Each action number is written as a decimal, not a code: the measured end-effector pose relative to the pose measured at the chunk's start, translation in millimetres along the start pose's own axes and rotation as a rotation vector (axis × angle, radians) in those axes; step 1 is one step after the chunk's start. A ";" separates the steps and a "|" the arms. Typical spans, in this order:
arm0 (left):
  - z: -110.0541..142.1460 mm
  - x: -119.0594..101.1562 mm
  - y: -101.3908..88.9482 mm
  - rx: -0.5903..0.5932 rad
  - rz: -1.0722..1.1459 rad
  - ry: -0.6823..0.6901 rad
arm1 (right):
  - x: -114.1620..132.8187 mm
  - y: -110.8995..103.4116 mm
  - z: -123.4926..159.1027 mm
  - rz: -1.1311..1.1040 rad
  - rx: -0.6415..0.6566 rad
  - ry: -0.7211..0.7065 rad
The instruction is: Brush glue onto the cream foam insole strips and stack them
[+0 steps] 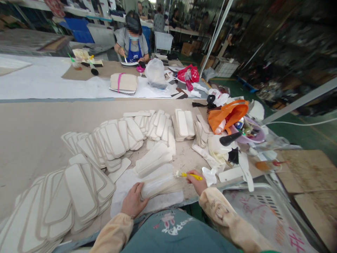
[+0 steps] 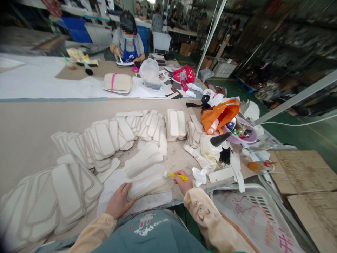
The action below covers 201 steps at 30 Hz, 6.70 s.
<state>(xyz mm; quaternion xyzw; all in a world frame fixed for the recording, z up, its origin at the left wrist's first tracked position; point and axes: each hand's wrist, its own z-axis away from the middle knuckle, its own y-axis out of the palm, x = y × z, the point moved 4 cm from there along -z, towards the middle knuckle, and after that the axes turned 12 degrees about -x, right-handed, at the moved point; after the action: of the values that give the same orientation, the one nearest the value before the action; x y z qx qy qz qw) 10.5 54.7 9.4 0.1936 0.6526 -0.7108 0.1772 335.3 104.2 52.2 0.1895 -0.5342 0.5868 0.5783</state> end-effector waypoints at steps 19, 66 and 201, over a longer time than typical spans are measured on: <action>-2.4 -5.5 -4.9 0.027 -0.005 -0.024 | 13.7 2.8 15.9 0.122 0.102 -0.129; -2.3 -5.1 -2.3 0.068 -0.053 0.005 | 26.1 31.4 45.7 0.774 0.066 -0.997; -114.1 -97.9 -123.9 0.058 0.041 0.155 | 14.4 -85.8 12.3 -0.626 -0.186 -0.158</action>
<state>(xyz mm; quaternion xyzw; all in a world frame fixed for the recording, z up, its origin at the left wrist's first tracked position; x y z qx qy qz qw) 37.4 178.8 157.1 0.2663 0.6394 -0.7085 0.1351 402.3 80.1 103.7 0.3356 -0.5445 0.3128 0.7022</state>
